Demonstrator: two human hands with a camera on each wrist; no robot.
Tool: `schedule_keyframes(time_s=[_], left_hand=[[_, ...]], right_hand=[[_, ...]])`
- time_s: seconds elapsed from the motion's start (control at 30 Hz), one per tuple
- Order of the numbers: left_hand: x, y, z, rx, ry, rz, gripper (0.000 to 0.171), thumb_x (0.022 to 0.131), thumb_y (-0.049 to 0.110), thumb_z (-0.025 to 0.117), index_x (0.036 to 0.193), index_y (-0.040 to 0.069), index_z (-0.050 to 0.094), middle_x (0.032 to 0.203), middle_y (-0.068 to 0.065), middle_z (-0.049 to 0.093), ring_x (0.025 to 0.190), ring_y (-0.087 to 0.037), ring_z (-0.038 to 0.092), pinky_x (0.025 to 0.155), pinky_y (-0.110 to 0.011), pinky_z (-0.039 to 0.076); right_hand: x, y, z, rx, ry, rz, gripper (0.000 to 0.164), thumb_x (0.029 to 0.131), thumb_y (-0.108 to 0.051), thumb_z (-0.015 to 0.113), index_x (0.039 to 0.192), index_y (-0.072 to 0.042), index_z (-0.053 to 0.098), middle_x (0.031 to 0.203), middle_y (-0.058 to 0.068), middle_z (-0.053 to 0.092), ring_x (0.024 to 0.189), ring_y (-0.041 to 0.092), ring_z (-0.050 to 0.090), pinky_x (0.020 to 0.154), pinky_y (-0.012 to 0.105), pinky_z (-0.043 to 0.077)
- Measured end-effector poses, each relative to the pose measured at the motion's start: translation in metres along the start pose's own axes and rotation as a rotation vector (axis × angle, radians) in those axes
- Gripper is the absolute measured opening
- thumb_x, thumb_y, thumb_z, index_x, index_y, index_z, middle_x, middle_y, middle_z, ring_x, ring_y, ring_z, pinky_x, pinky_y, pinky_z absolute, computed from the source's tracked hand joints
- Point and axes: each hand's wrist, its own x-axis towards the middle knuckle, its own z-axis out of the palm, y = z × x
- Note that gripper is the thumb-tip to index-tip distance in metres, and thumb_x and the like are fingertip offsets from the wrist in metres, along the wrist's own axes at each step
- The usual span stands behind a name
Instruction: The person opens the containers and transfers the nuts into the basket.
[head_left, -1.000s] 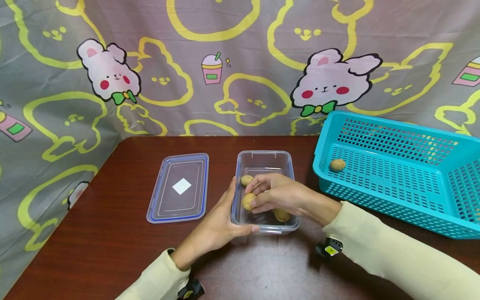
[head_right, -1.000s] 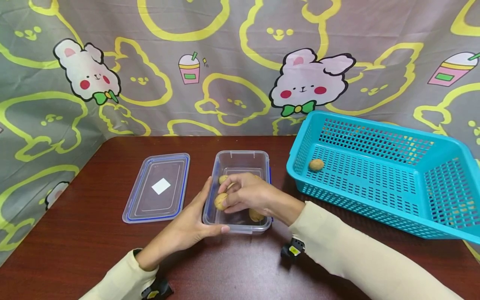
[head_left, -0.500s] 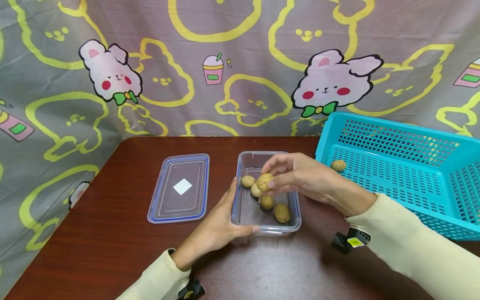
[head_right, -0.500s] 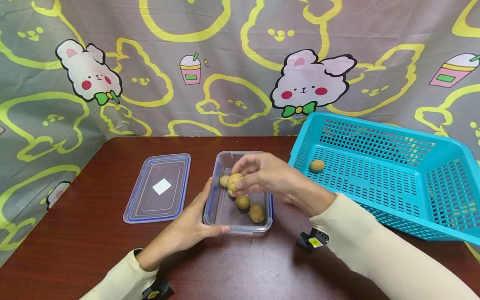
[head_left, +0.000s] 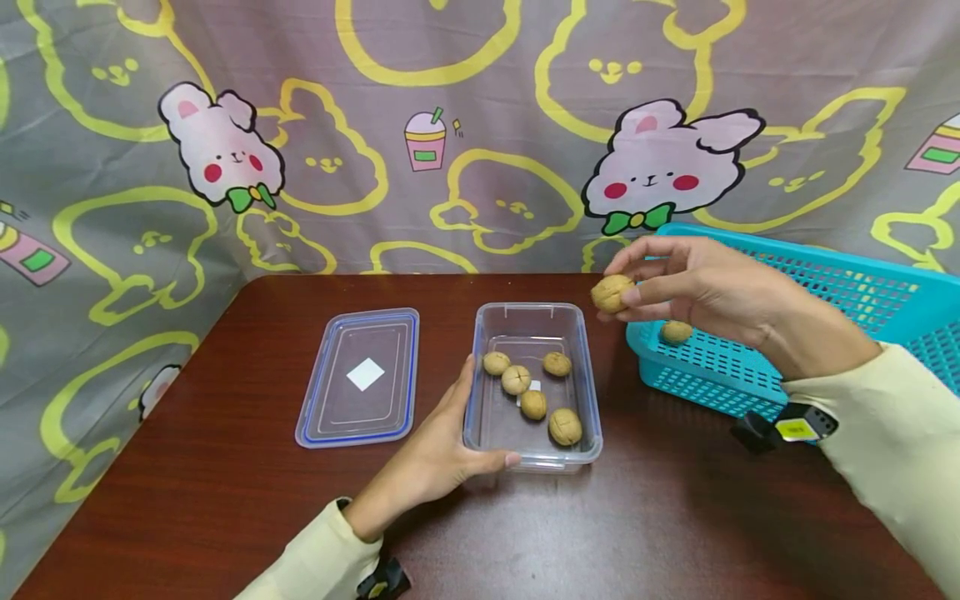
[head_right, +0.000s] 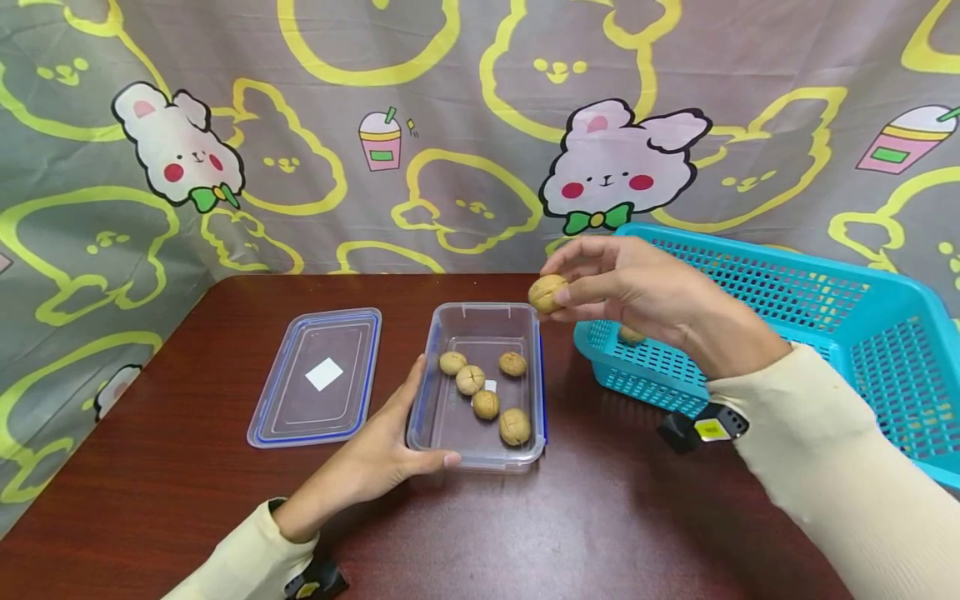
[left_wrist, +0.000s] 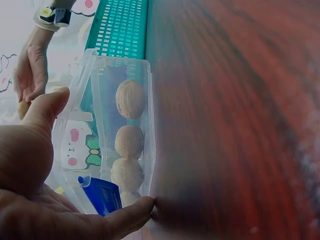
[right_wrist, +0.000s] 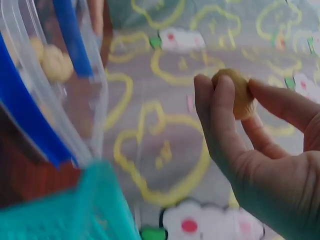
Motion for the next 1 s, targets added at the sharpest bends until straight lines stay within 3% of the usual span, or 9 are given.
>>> schedule_keyframes(time_s=[0.27,0.37,0.53,0.63,0.83,1.0], left_hand=[[0.000,0.000,0.000,0.003,-0.004,-0.003,0.132,0.077,0.037,0.095,0.170,0.023,0.001,0.176,-0.012,0.014,0.160,-0.030,0.022,0.129,-0.054,0.024],[0.000,0.000,0.000,0.004,-0.001,-0.004,0.132,0.078,0.036,0.095,0.170,0.023,0.001,0.176,-0.012,0.015,0.159,-0.030,0.022,0.129,-0.055,0.024],[0.000,0.001,0.000,0.000,0.002,0.000,0.132,0.077,0.034,0.095,0.170,0.022,0.002,0.176,-0.012,0.015,0.159,-0.029,0.023,0.129,-0.054,0.024],[0.000,0.001,-0.001,0.002,0.001,0.002,0.132,0.077,0.035,0.095,0.170,0.022,0.001,0.176,-0.012,0.015,0.159,-0.029,0.022,0.129,-0.054,0.024],[-0.001,0.000,0.000,0.001,0.000,0.009,0.133,0.077,0.036,0.095,0.170,0.021,0.001,0.176,-0.011,0.014,0.159,-0.029,0.022,0.129,-0.053,0.024],[0.000,0.000,0.000,0.005,0.000,0.012,0.132,0.077,0.036,0.095,0.170,0.021,0.001,0.176,-0.011,0.014,0.159,-0.029,0.022,0.129,-0.053,0.024]], right_hand=[[-0.002,0.012,-0.077,0.177,-0.046,-0.029,0.032,0.105,0.008,0.048,0.122,-0.008,0.070,0.124,0.011,0.071,0.109,0.028,0.073,0.096,0.037,0.062],[-0.003,0.019,-0.102,0.230,-0.006,-0.008,0.036,0.106,0.009,0.045,0.122,-0.009,0.071,0.124,0.009,0.070,0.108,0.027,0.073,0.094,0.038,0.062],[-0.004,0.031,-0.130,0.282,0.137,0.066,0.035,0.106,0.007,0.047,0.116,-0.012,0.075,0.120,0.006,0.069,0.105,0.026,0.074,0.090,0.037,0.064],[-0.003,0.039,-0.140,0.296,0.138,0.099,0.034,0.107,0.005,0.047,0.113,-0.012,0.075,0.117,0.005,0.072,0.104,0.026,0.075,0.090,0.036,0.063],[0.005,0.056,-0.153,0.177,0.075,0.126,0.034,0.109,0.002,0.046,0.109,-0.015,0.076,0.116,0.001,0.074,0.103,0.022,0.075,0.092,0.035,0.063],[0.010,0.066,-0.154,0.019,0.122,0.199,0.031,0.109,-0.003,0.050,0.104,-0.021,0.076,0.113,-0.003,0.069,0.103,0.019,0.076,0.092,0.034,0.063]])
